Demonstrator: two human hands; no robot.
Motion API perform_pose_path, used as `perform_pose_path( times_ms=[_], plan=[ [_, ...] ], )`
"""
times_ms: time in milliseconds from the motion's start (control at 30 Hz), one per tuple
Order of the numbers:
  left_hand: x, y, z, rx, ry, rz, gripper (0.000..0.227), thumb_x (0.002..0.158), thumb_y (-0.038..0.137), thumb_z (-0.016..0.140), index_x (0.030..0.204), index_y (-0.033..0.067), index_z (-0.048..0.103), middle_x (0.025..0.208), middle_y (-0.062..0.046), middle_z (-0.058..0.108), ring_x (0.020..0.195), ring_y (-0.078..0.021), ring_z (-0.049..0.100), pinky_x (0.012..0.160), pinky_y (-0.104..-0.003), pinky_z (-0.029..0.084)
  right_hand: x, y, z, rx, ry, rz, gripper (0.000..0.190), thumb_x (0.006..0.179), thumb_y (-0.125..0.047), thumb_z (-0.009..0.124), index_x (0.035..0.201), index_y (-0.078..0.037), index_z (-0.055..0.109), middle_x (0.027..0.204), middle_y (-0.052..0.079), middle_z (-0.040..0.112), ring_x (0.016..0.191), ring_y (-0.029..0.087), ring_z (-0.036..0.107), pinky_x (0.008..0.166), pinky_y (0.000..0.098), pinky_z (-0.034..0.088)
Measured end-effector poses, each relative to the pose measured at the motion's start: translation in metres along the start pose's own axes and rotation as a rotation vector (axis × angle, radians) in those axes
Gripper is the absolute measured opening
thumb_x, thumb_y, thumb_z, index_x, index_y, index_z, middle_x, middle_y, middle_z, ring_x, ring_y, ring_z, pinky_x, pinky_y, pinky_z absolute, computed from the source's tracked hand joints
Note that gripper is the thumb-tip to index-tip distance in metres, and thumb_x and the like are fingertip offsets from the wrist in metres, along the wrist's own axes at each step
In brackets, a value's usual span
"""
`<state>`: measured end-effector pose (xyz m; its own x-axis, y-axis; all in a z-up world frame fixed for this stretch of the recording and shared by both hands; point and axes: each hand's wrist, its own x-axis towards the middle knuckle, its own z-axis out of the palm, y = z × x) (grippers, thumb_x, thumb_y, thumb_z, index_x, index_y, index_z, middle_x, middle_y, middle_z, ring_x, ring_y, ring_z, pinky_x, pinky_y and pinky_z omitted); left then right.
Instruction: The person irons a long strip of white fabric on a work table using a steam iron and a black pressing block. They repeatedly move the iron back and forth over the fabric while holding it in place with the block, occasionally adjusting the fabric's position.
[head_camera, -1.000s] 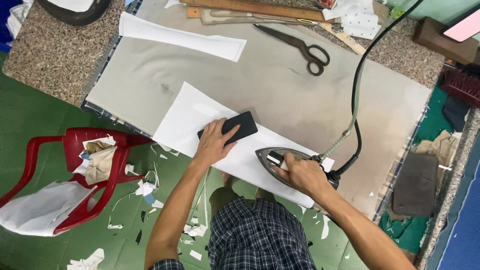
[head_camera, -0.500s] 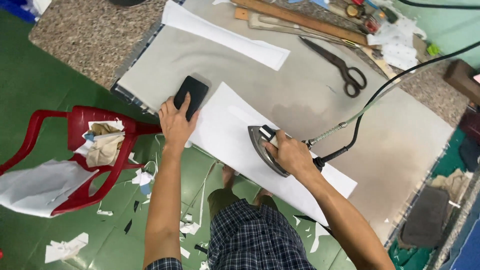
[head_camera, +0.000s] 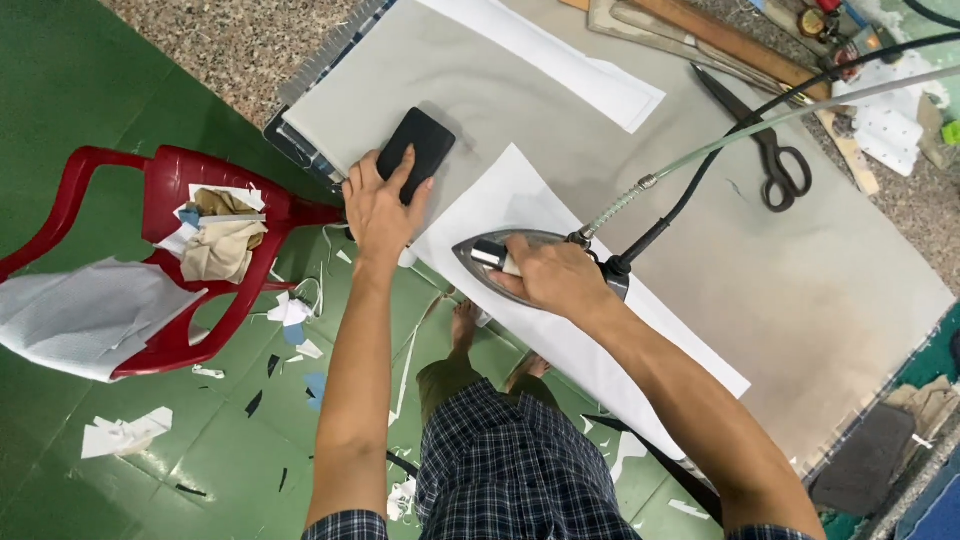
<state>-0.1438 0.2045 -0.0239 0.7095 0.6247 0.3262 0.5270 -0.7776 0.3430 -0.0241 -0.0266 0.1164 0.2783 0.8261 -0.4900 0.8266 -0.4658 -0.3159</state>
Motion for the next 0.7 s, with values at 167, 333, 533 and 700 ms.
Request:
perform_pose_path(
  times_ms=[167,333,533,700],
  plan=[
    [-0.001,-0.002,-0.001,0.026,0.01,0.074,0.057,0.08,0.051,0.085,0.13,0.0258,0.073,0.124,-0.014,0.056,0.111,-0.0311,0.052,0.086,-0.042,0.039,-0.059,0.03,0.025,-0.006,0.049,0.004,0.051,0.097,-0.057,0.048,0.119,-0.01,0.053,0.084,0.022,0.074,0.081,0.042,0.075,0.075,0.0518,0.058],
    [-0.004,0.015,0.001,0.037,-0.028,0.162,0.053,0.083,0.036,0.088,0.131,0.0194,0.074,0.117,-0.017,0.056,0.107,-0.0319,0.052,0.087,-0.042,0.041,-0.139,0.077,0.075,-0.003,0.115,0.054,0.052,0.096,-0.06,0.05,0.117,-0.012,0.053,0.079,0.019,0.072,0.073,0.039,0.075,0.068,0.0495,0.059],
    [-0.062,0.133,0.009,-0.136,-0.375,0.545,0.068,0.076,0.041,0.084,0.141,0.0344,0.063,0.128,-0.018,0.059,0.123,-0.0364,0.055,0.103,-0.047,0.041,-0.239,0.123,0.145,0.012,0.17,0.141,0.054,0.094,-0.062,0.055,0.12,-0.014,0.053,0.079,0.016,0.069,0.071,0.037,0.075,0.066,0.0479,0.06],
    [-0.114,0.258,0.015,-0.18,-0.769,0.833,0.062,0.09,0.028,0.074,0.148,0.0312,0.053,0.148,-0.019,0.049,0.142,-0.0337,0.039,0.122,-0.052,0.022,-0.325,0.143,0.168,0.123,0.043,0.345,0.046,0.101,-0.06,0.045,0.117,-0.017,0.051,0.086,0.013,0.073,0.076,0.033,0.077,0.067,0.0441,0.061]
  ],
)
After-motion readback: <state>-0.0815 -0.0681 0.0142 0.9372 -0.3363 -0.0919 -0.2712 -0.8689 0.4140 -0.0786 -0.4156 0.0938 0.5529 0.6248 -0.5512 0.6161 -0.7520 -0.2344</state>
